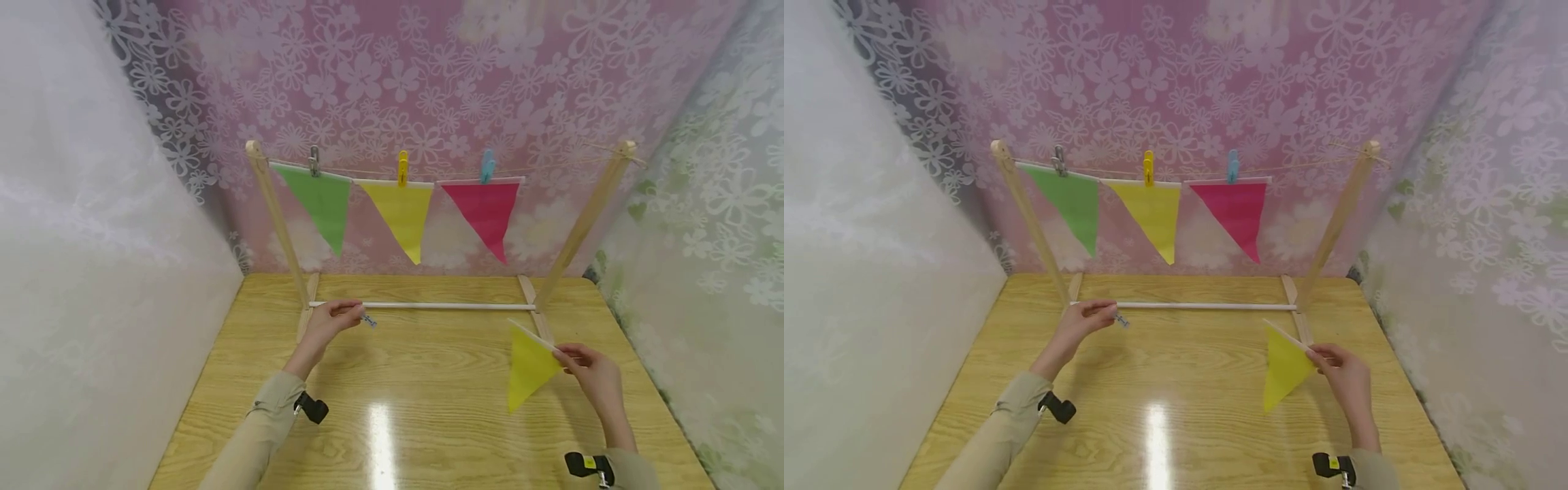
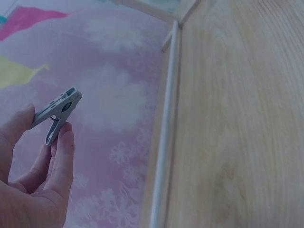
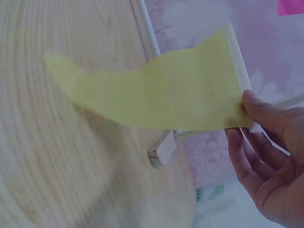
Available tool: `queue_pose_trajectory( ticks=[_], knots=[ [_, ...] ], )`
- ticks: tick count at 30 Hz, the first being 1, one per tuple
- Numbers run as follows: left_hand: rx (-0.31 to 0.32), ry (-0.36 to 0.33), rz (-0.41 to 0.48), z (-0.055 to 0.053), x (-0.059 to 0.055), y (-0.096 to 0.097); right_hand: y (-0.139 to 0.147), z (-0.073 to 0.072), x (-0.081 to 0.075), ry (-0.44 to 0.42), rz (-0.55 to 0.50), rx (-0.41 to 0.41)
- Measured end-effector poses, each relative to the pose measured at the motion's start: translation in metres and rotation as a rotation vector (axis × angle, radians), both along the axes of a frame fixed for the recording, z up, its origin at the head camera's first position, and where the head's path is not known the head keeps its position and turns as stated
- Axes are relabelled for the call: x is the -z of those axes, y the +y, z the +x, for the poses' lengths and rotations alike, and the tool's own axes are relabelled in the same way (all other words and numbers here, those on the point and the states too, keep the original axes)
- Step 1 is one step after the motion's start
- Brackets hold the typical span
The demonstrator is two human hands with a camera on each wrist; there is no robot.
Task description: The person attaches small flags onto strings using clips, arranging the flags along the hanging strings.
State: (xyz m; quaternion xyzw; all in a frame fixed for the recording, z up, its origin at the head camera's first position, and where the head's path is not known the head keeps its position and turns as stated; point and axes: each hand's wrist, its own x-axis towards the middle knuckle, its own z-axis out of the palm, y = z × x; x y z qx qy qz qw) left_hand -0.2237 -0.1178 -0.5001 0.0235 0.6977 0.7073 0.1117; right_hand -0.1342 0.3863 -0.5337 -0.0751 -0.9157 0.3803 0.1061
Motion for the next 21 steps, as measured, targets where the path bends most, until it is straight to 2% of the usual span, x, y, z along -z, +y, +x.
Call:
queue_pose_trajectory(
  ticks=[4,9,16,21],
  knots=[
    [0.029,-0.001,-0.021,-0.007,-0.020,0.012,-0.002,-0.006,-0.011,0.042,0.011,-0.002],
    [0.058,0.021,-0.045,-0.016,-0.049,0.026,-0.001,-0.011,-0.023,0.075,-0.025,-0.005],
    [0.125,0.092,-0.080,-0.031,-0.087,0.049,0.000,-0.018,-0.037,0.062,-0.116,-0.004],
    [0.180,0.126,-0.088,-0.034,-0.110,0.066,-0.002,-0.023,-0.049,0.067,-0.180,-0.011]
  ],
)
